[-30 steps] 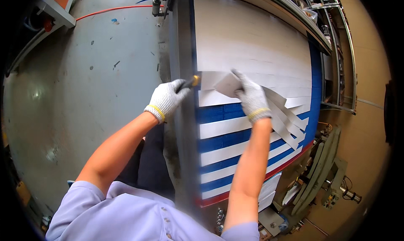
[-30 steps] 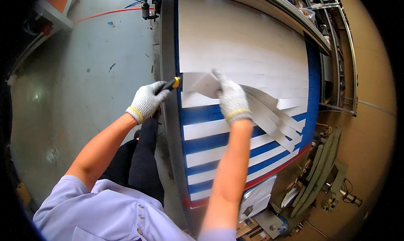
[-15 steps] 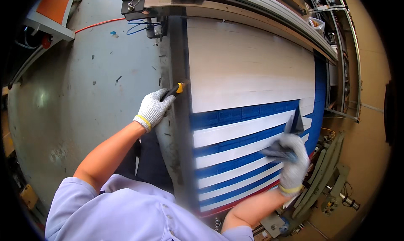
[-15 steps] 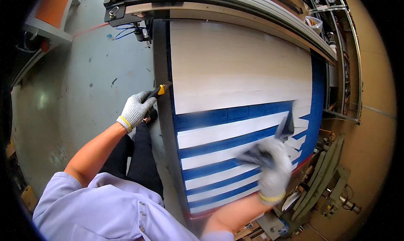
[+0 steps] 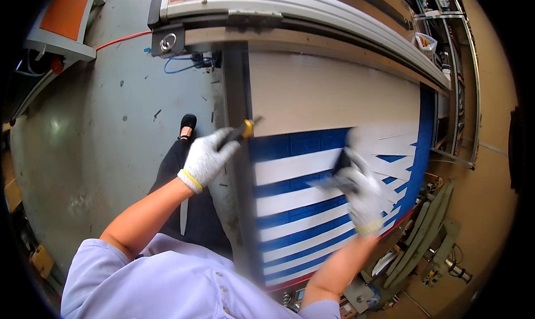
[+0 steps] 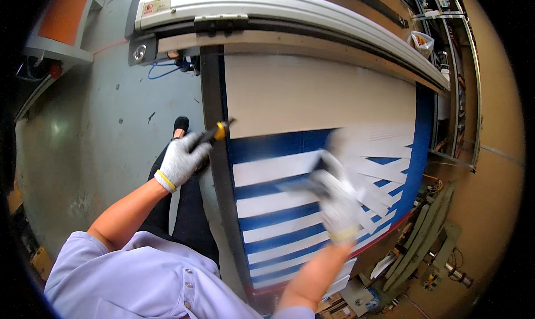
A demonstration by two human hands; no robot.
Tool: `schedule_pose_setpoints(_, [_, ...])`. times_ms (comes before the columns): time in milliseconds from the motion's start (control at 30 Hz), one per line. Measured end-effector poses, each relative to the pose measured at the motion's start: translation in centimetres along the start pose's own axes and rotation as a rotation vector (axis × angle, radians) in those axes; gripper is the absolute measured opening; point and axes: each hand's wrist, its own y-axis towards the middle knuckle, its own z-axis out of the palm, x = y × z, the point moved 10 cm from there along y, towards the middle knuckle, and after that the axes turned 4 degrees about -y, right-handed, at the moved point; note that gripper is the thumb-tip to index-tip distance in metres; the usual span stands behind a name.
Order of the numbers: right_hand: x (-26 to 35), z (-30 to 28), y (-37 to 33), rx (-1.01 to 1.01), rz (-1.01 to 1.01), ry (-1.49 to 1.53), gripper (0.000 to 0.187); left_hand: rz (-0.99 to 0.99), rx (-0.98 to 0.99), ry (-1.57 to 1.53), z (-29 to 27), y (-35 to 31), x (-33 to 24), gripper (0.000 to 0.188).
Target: The person removes protective paper strips from a blue and red striped surface on a machine, then places black rubber strips onto a metal frame and secures them. They also write on a strip with a marker and handle a document folder.
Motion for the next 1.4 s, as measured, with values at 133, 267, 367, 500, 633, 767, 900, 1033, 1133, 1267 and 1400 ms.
schedule_pose_setpoints(133, [0.4,-5.9,-0.5,-0.099,0.279,0.408,0.019,-0.273,-0.055,-0.112,-2.3,3.8,3.2,0.038])
schedule_pose_setpoints(267, [1.5,3.4,7.1,0.056,0.05,-0.274,0.035,-0.049,-0.054,0.191,-2.2,5.6,1.8,0.043])
schedule_pose_setpoints(367, [2.8,10.5,12.4,0.162,-0.172,-0.36,0.051,-0.001,0.077,0.261,-1.5,5.4,-0.2,0.042])
schedule_pose_setpoints(500, [3.6,11.5,14.8,0.255,-0.095,-0.375,0.045,0.275,0.228,0.309,-0.2,5.0,-4.9,0.037])
schedule_pose_setpoints(633, [4.1,3.6,12.8,0.078,0.028,-0.265,0.023,0.155,0.09,0.167,-3.8,7.8,-3.1,0.037])
schedule_pose_setpoints(767, [2.1,-4.2,9.2,0.066,0.218,0.296,0.024,-0.292,0.047,-0.131,-6.7,11.0,1.1,0.033])
schedule_pose_setpoints(900, [5.5,3.3,14.4,0.242,0.067,0.007,0.043,-0.283,0.114,-0.12,-6.4,13.3,0.4,0.035])
schedule_pose_setpoints(1033, [4.4,12.8,19.4,0.452,-0.028,-0.219,0.058,-0.3,0.183,-0.072,-5.0,14.2,1.7,0.04])
schedule_pose_setpoints(1133, [3.6,16.3,20.6,0.622,0.013,-0.321,0.054,-0.405,0.284,0.059,-4.3,14.6,1.9,0.039])
schedule_pose_setpoints(1267, [4.9,16.6,20.5,0.546,-0.102,-0.289,0.036,-0.269,0.286,-0.067,-3.9,14.8,-0.2,0.038])
schedule_pose_setpoints(1400, [7.5,15.9,14.8,0.543,-0.245,-0.273,0.03,-0.414,0.467,-0.307,-4.4,10.2,1.0,0.037])
